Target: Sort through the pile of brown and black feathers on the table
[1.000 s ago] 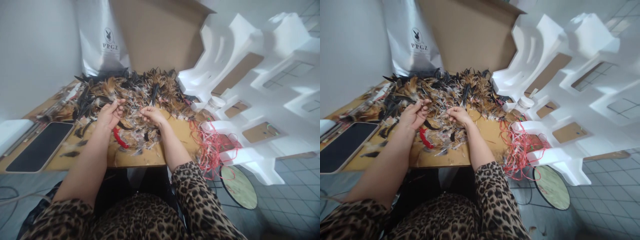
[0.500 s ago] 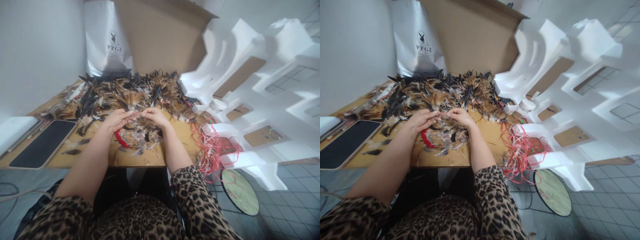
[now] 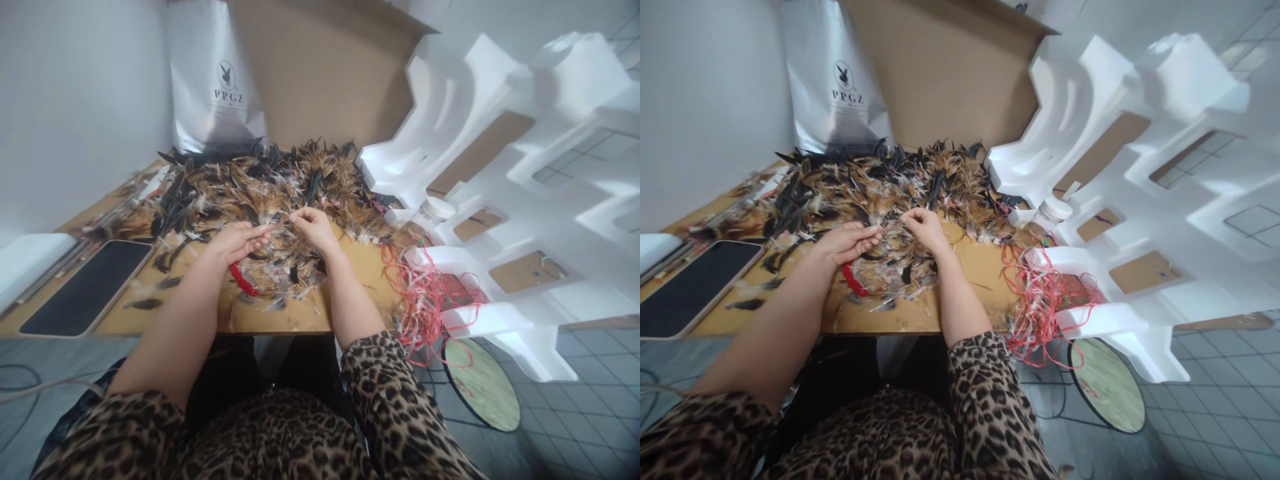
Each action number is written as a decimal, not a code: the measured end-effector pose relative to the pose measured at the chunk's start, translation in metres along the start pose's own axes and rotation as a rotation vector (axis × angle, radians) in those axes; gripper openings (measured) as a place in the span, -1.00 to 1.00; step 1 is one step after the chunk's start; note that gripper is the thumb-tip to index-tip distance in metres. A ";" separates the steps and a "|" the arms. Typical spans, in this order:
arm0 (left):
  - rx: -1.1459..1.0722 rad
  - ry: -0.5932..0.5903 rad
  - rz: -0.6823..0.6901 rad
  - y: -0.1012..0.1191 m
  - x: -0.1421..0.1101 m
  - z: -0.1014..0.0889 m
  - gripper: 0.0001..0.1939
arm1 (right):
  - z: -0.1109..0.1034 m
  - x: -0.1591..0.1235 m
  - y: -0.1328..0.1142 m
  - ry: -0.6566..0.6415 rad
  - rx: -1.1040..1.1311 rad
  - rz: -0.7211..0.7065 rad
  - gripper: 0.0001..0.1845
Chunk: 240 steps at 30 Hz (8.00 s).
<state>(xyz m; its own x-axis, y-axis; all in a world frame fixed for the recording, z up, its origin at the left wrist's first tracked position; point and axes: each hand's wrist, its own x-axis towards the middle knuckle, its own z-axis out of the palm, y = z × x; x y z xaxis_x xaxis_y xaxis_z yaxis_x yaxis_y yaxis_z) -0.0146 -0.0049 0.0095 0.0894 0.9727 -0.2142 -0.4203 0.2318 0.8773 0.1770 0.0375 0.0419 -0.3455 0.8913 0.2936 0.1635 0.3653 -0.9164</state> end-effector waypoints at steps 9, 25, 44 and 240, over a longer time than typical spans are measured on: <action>0.220 0.031 0.052 -0.005 0.000 0.008 -0.89 | 0.006 0.001 0.004 0.048 -0.167 -0.137 -0.75; 0.691 -0.236 0.072 -0.013 -0.001 0.012 -0.80 | 0.019 -0.017 -0.016 -0.204 -0.798 -0.580 -0.64; 0.568 -0.221 0.202 -0.008 -0.011 0.028 -0.79 | -0.003 0.009 0.032 -0.220 0.075 0.155 -0.83; 0.372 0.112 0.256 -0.021 0.009 0.014 -0.76 | 0.011 0.005 0.026 -0.145 -0.101 -0.028 -0.76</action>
<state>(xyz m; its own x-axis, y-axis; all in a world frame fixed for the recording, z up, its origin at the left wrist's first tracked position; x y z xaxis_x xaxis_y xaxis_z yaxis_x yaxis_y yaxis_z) 0.0074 -0.0012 -0.0047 -0.0819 0.9966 0.0022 -0.0614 -0.0072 0.9981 0.1697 0.0486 0.0166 -0.4801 0.8347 0.2698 0.2410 0.4212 -0.8743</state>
